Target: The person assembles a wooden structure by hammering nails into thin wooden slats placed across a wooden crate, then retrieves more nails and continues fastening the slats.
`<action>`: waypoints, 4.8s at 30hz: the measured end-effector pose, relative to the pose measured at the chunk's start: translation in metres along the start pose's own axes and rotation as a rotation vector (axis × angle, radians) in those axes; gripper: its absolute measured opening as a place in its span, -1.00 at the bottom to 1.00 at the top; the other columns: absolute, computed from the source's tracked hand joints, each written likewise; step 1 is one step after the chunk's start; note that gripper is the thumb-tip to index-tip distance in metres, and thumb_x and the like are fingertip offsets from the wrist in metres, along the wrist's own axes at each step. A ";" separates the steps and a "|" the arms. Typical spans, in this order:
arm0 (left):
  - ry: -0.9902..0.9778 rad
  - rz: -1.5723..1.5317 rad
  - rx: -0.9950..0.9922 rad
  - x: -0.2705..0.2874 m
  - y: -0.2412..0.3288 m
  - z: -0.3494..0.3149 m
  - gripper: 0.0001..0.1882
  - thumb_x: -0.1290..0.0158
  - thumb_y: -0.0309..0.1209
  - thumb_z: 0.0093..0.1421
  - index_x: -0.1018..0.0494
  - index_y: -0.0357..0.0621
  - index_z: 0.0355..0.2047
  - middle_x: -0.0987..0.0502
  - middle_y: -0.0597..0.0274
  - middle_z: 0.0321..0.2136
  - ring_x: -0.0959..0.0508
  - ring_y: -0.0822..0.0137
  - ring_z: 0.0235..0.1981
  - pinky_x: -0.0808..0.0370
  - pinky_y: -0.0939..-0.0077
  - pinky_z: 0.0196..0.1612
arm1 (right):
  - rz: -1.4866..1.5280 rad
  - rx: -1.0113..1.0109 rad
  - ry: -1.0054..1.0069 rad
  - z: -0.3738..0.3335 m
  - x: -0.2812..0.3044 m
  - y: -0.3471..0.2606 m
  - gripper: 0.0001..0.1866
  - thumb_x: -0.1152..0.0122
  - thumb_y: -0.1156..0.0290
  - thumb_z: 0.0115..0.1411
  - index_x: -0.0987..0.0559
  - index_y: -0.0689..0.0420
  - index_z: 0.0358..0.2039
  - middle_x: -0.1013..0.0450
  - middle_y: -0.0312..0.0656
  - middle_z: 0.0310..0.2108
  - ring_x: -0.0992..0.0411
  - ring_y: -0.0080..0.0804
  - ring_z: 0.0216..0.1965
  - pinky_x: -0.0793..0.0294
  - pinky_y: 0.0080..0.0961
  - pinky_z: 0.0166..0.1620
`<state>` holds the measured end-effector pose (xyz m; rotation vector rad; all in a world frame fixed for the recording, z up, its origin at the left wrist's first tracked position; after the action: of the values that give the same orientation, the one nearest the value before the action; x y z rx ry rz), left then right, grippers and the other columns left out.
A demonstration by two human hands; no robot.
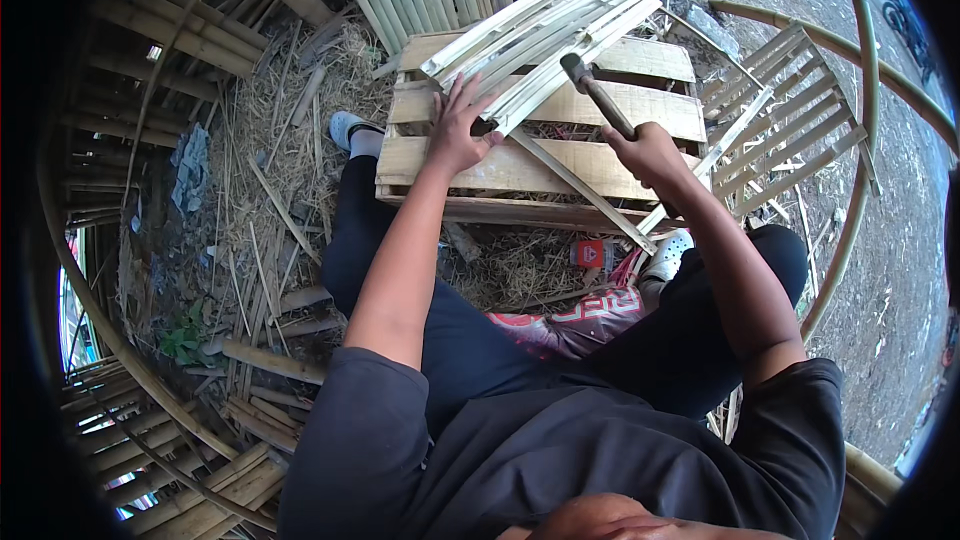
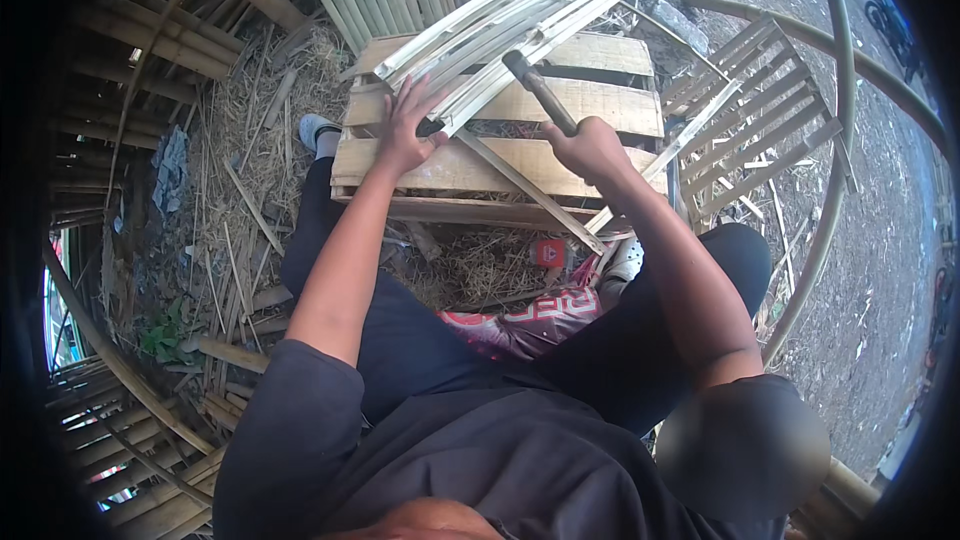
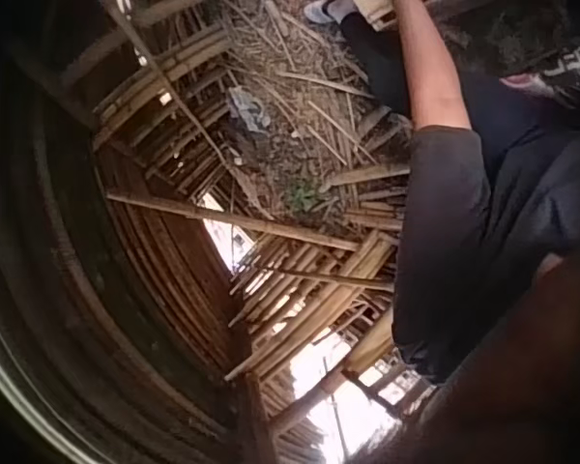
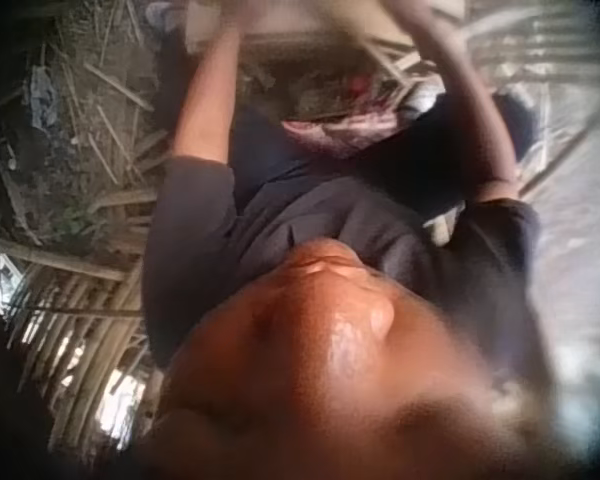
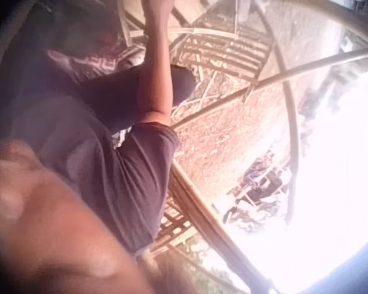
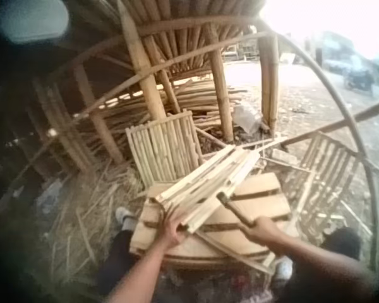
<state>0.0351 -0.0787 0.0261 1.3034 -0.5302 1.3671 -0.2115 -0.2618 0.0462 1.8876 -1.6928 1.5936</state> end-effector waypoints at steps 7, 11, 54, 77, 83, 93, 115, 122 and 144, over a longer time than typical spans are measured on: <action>-0.001 -0.012 0.024 0.002 -0.005 0.004 -0.27 -0.37 -0.06 0.01 -0.46 0.29 0.23 -0.11 0.31 0.45 0.05 0.12 0.51 0.16 -0.34 0.45 | 0.416 0.120 -0.227 -0.030 -0.029 -0.055 -0.43 -0.09 -0.15 0.39 -0.44 0.15 -0.46 -0.28 -0.40 -0.65 -0.21 -0.64 -0.69 -0.22 -0.54 -0.63; -0.005 -0.008 0.005 -0.001 -0.010 0.004 -0.26 -0.37 -0.01 -0.01 -0.47 0.27 0.23 -0.11 0.32 0.45 0.03 0.12 0.50 0.11 -0.35 0.43 | 0.262 0.176 -0.231 -0.028 -0.046 -0.063 -0.39 -0.09 -0.16 0.39 -0.49 0.23 -0.45 -0.32 -0.35 -0.64 -0.27 -0.59 -0.64 -0.30 -0.48 -0.56; 0.080 0.052 -0.078 0.007 0.004 0.005 -0.45 -0.35 0.10 -0.03 -0.62 0.45 0.01 -0.31 0.35 0.34 -0.13 0.07 0.43 0.02 -0.18 0.44 | 0.418 0.133 -0.150 -0.030 -0.050 -0.069 -0.22 0.07 -0.20 0.42 -0.53 0.40 -0.51 -0.42 -0.06 -0.66 -0.49 -0.20 -0.57 -0.48 -0.14 -0.38; 0.081 -0.007 -0.083 0.006 0.004 0.008 -0.42 -0.32 0.16 -0.03 -0.63 0.46 0.04 -0.31 0.27 0.35 -0.12 0.00 0.43 -0.10 -0.01 0.45 | 1.480 -0.324 -0.837 -0.021 -0.073 -0.068 -0.60 0.27 -0.03 0.47 -0.24 -0.01 -0.38 -0.05 -0.52 -0.63 0.04 -0.76 -0.73 0.03 -0.74 -0.76; 0.089 0.002 -0.086 0.008 0.000 0.004 -0.41 -0.31 0.19 -0.03 -0.63 0.46 0.04 -0.31 0.26 0.35 -0.15 0.00 0.42 -0.13 0.00 0.43 | 1.467 -0.477 -1.114 -0.052 -0.106 -0.075 -0.60 0.20 -0.02 0.44 -0.28 0.03 -0.38 -0.10 -0.48 -0.64 0.02 -0.73 -0.75 0.00 -0.71 -0.74; 0.102 -0.003 -0.095 0.008 0.002 0.006 -0.43 -0.27 0.22 -0.02 -0.63 0.50 0.03 -0.33 0.25 0.33 -0.16 0.02 0.42 -0.16 0.02 0.43 | 1.221 -0.259 -0.725 -0.012 -0.065 -0.068 -0.58 0.28 -0.01 0.47 -0.29 0.06 -0.34 -0.10 -0.44 -0.63 -0.03 -0.65 -0.71 -0.06 -0.63 -0.68; 0.190 0.028 -0.124 0.012 0.011 -0.005 -0.51 -0.39 0.00 -0.01 -0.69 0.23 -0.05 -0.48 0.22 0.21 -0.23 0.02 0.40 -0.10 -0.08 0.43 | -0.298 0.391 0.245 0.009 -0.029 -0.030 -0.59 -0.12 0.17 0.35 -0.64 0.30 -0.42 -0.57 0.16 -0.43 -0.59 0.12 -0.36 -0.57 -0.08 -0.26; 0.231 -0.205 0.008 0.009 0.007 -0.014 -0.56 -0.39 -0.24 0.09 -0.65 -0.04 -0.01 -0.49 0.08 0.19 -0.27 -0.03 0.38 -0.25 0.10 0.37 | -0.484 0.298 0.101 0.003 -0.041 -0.024 -0.62 -0.12 0.15 0.35 -0.64 0.26 -0.29 -0.63 0.02 -0.31 -0.64 -0.10 -0.28 -0.63 -0.23 -0.21; -0.389 -0.958 0.659 0.000 0.045 -0.099 -0.63 -0.07 -0.19 0.38 -0.57 -0.33 -0.17 -0.60 0.24 -0.47 -0.61 0.46 -0.51 -0.45 0.57 -0.52 | -0.238 0.436 0.393 -0.016 -0.051 -0.043 -0.49 -0.28 0.24 0.23 -0.29 0.30 0.00 -0.40 0.29 -0.10 -0.48 0.22 -0.07 -0.52 0.01 -0.16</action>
<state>-0.0435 -0.0049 0.0129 2.0045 0.3429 0.4644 -0.1767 -0.2036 0.0363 1.6978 -0.9846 2.1749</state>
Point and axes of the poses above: each hand's wrist, its own z-axis towards the middle knuckle, its own x-axis out of the back of the hand, y = z × x, the point moved 9 cm from there along z, towards the middle knuckle
